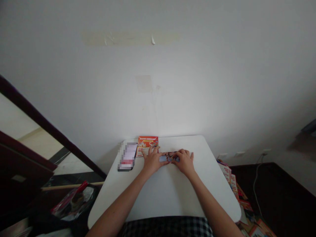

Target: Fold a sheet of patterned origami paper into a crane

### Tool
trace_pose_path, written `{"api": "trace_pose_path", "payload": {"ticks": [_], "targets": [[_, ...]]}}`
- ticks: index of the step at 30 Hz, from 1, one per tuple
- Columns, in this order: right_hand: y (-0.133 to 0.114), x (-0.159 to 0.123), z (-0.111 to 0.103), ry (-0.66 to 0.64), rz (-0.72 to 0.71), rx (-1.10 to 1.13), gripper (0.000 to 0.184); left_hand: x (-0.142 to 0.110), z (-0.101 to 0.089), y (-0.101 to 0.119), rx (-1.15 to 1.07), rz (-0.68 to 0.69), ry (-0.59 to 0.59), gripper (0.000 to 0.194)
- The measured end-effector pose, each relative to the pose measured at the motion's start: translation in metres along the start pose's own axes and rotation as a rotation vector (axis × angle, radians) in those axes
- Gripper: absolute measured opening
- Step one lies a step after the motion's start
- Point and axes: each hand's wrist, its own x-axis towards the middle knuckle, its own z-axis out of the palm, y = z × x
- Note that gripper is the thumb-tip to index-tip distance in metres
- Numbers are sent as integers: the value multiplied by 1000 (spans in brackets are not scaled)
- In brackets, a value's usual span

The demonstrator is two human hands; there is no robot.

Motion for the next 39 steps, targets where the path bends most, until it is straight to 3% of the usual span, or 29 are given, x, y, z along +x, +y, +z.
{"api": "trace_pose_path", "payload": {"ticks": [5,14,23,28,35,39], "targets": [[14,3,4,52,-22,11,25,2,-1,-12,-8,-25,-85,44],[43,11,7,7,-67,28,43,4,6,-32,-14,-9,-188,53],[59,12,8,24,-75,56,52,9,-4,-34,-6,-12,-415,59],[57,10,13,94,-80,47,51,7,-7,-31,10,-6,-360,60],[33,-3,6,239,-80,-52,32,-4,-4,-22,1,16,-184,60],[21,1,0,281,-64,-131,30,-11,2,-18,-33,60,-111,47]]}}
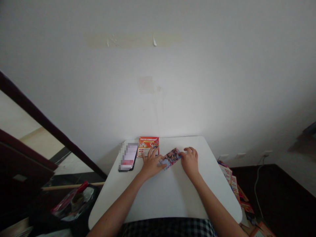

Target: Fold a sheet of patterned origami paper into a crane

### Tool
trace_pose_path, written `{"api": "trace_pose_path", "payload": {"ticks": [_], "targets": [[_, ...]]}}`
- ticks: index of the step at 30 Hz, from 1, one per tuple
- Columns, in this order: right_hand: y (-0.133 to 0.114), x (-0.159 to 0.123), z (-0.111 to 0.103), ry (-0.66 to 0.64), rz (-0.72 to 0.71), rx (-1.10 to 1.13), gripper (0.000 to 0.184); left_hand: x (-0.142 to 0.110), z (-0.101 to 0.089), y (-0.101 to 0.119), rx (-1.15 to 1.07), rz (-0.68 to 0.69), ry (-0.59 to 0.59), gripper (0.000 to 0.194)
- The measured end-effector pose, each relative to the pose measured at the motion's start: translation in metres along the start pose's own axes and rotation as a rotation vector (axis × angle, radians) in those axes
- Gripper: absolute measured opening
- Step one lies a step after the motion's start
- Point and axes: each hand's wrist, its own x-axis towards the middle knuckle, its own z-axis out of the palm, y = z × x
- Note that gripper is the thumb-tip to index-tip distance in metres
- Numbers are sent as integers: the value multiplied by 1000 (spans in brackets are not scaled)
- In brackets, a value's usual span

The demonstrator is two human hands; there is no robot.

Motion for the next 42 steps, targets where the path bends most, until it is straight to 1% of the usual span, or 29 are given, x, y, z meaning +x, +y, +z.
{"api": "trace_pose_path", "payload": {"ticks": [3,5,7,10,12,13,15,18,20,24,28,34,38,42], "targets": [[-1,8,3,4,1,-15,28,-1,4,1,-17,12,27,32],[1,14,7,-23,-4,-10,28,1,6,1,-26,21,32,27],[3,20,10,-51,-28,-2,27,5,6,1,-35,36,29,31],[5,29,13,-60,-81,15,29,10,5,1,-58,77,6,49],[6,34,14,-43,-108,26,28,12,5,1,-75,118,-12,56],[6,36,14,-35,-119,29,27,13,5,1,-81,139,-17,56],[6,39,15,-21,-129,32,23,16,5,0,-84,167,-10,50],[6,43,18,-12,-128,39,19,21,6,-1,-70,188,39,36],[7,44,20,-10,-125,47,18,26,6,0,-52,201,74,31],[8,45,22,-19,-111,57,18,39,7,4,-16,221,115,34],[7,43,18,-19,-109,57,19,48,10,5,-7,240,92,44],[4,41,13,-41,-103,59,20,47,7,2,-30,197,44,48],[8,40,14,-68,-112,67,21,46,3,3,-31,162,17,49],[13,37,15,-112,-138,63,23,46,4,2,-32,147,15,51]]}}
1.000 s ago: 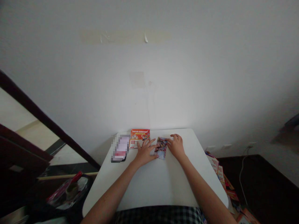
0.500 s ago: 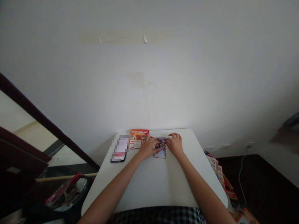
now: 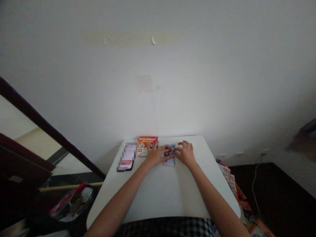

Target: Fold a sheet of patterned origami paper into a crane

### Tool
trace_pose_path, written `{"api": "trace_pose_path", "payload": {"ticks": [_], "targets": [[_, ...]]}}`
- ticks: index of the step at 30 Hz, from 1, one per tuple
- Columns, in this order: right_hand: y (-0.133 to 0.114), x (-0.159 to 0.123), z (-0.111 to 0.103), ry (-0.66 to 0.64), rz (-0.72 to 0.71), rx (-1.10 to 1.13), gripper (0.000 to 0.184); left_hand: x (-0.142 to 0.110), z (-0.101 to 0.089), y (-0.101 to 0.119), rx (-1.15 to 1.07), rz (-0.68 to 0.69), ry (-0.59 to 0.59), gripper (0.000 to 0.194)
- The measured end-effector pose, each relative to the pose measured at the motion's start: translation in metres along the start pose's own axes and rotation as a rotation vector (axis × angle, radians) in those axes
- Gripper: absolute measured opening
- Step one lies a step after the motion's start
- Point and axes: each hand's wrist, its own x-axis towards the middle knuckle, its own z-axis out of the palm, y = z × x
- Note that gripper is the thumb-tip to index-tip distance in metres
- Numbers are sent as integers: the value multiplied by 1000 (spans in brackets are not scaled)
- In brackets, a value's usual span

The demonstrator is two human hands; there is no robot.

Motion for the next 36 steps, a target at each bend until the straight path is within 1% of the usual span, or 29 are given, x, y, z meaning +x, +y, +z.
{"api": "trace_pose_path", "payload": {"ticks": [3,9,13,19,27,36], "targets": [[2,-4,-1,-33,-27,3,25,0,1,-1,1,3,-9,52],[-1,-15,-6,-55,-63,28,24,0,3,-3,-13,12,4,49],[-1,-22,-9,-73,-86,44,28,-1,3,-3,-10,8,-3,51],[0,-31,-9,-75,-91,61,34,-1,1,0,-4,-6,-1,51],[-1,-41,-12,-112,-103,88,39,-1,2,-1,-18,-3,-1,51],[2,-45,-12,-94,-121,115,42,-1,2,0,-8,-7,-6,51]]}}
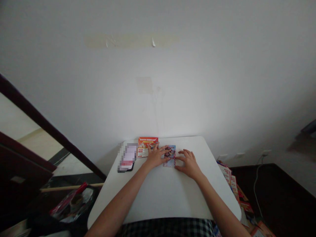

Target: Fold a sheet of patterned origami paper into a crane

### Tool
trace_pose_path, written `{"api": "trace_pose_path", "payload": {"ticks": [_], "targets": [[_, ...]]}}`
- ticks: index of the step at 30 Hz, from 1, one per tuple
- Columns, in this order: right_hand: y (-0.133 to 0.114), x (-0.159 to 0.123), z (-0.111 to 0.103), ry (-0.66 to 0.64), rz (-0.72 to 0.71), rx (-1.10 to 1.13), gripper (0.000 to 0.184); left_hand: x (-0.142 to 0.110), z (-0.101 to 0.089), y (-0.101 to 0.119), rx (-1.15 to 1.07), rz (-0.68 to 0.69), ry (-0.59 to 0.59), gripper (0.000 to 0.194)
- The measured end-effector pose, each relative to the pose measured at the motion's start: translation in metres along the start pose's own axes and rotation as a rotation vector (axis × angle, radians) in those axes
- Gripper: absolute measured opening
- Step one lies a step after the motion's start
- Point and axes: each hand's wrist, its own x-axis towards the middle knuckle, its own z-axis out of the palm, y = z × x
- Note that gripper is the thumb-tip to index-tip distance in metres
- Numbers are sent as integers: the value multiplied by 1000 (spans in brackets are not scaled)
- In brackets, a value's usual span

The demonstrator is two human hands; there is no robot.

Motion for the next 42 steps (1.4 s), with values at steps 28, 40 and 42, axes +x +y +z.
{"api": "trace_pose_path", "payload": {"ticks": [28,40,42], "targets": [[0,31,19,127,-6,62,9,-17,13,4,36,-32,67,66],[-9,10,16,130,-66,17,9,-35,7,8,78,-5,26,68],[-9,13,17,143,-53,-1,8,-35,8,9,85,-10,21,68]]}}
